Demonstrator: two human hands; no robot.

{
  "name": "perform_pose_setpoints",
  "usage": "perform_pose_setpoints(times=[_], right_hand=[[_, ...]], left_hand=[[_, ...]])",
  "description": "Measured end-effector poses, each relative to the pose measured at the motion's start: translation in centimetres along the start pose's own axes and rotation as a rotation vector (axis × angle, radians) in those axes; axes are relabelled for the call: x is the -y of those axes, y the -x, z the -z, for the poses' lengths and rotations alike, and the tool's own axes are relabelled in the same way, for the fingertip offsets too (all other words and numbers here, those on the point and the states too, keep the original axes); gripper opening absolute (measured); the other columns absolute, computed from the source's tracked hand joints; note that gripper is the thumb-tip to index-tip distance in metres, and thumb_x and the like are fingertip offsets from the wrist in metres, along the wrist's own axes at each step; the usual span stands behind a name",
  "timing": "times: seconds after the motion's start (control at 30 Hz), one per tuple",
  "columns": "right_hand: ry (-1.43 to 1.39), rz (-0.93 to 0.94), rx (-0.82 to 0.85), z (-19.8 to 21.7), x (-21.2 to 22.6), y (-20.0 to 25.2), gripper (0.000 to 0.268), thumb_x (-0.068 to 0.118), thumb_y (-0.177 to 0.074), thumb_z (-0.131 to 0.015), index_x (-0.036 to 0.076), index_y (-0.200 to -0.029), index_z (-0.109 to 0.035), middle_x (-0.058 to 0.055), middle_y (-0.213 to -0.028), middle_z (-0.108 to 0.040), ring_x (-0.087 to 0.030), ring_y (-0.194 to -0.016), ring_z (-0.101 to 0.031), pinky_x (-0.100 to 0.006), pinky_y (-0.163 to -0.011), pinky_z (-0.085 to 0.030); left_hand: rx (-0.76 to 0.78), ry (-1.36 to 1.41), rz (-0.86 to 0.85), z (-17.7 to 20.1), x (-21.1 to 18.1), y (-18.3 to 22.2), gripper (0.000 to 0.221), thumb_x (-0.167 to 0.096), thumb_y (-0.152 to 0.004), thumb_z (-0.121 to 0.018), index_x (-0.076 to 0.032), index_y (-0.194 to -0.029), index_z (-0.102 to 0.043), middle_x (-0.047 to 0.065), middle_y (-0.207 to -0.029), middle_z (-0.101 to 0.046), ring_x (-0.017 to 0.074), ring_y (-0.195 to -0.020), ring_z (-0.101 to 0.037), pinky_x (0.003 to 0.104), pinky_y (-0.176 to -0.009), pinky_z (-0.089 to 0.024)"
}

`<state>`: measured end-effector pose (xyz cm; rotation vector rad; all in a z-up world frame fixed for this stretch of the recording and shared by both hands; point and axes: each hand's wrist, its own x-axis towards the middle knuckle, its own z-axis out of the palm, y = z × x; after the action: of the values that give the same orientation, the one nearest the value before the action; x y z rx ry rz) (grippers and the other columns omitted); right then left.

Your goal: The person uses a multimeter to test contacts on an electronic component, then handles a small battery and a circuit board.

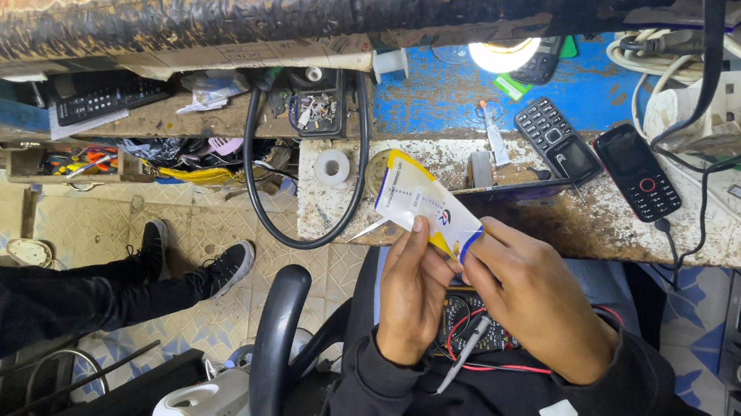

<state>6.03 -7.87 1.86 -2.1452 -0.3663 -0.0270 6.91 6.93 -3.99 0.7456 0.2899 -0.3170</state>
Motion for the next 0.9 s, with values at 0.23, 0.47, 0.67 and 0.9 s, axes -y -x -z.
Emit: perform_pose_setpoints(times=[0.23, 0.47, 0.67, 0.9], right_hand=[[-0.598, -0.115, -0.037, 0.9, -2.0, -1.2, 0.026, 0.003, -0.099, -0.055, 0.003, -0.085, -0.076, -0.008, -0.070, -0.063, -0.020, -0.063, -0.060, -0.037, -0.066, -0.057], [-0.928, -0.254, 0.008, -1.4, -4.8, 0.7, 0.032, 0.010, -0.096, -0.060, 0.000, -0.067, -0.069, -0.001, -0.051, -0.044, -0.011, -0.052, -0.039, -0.028, -0.050, -0.041], [-0.711, -0.320, 0.121, -1.1, -3.1, 0.1, 0.035, 0.009, -0.094, -0.065, 0.002, -0.061, -0.072, -0.009, -0.048, -0.066, -0.015, -0.046, -0.059, -0.029, -0.050, -0.050], [-0.490, -0.274, 0.130, -0.9, -0.3, 0.0, 0.035, 0.007, -0.098, -0.057, 0.004, -0.068, -0.074, -0.009, -0.060, -0.069, -0.017, -0.051, -0.067, -0.031, -0.053, -0.056]], left_hand=[[0.101, -0.123, -0.091, -1.3, -1.4, 1.3, 0.048, -0.031, -0.110, -0.042, 0.009, -0.120, -0.067, 0.029, -0.104, -0.072, 0.0315, -0.084, -0.074, 0.042, -0.072, -0.065], [0.066, -0.228, -0.180, -1.7, -1.7, 1.7, 0.053, -0.034, -0.111, -0.039, 0.011, -0.118, -0.066, 0.027, -0.094, -0.072, 0.0306, -0.078, -0.075, 0.038, -0.066, -0.065], [-0.109, -0.085, -0.160, -0.8, -1.4, 0.5, 0.050, -0.034, -0.112, -0.039, 0.006, -0.130, -0.065, 0.030, -0.120, -0.071, 0.0356, -0.108, -0.072, 0.045, -0.094, -0.058], [-0.180, 0.323, 0.031, -3.1, -2.7, 0.9, 0.049, -0.031, -0.112, -0.042, 0.005, -0.143, -0.051, 0.033, -0.141, -0.058, 0.0400, -0.124, -0.063, 0.052, -0.103, -0.053]])
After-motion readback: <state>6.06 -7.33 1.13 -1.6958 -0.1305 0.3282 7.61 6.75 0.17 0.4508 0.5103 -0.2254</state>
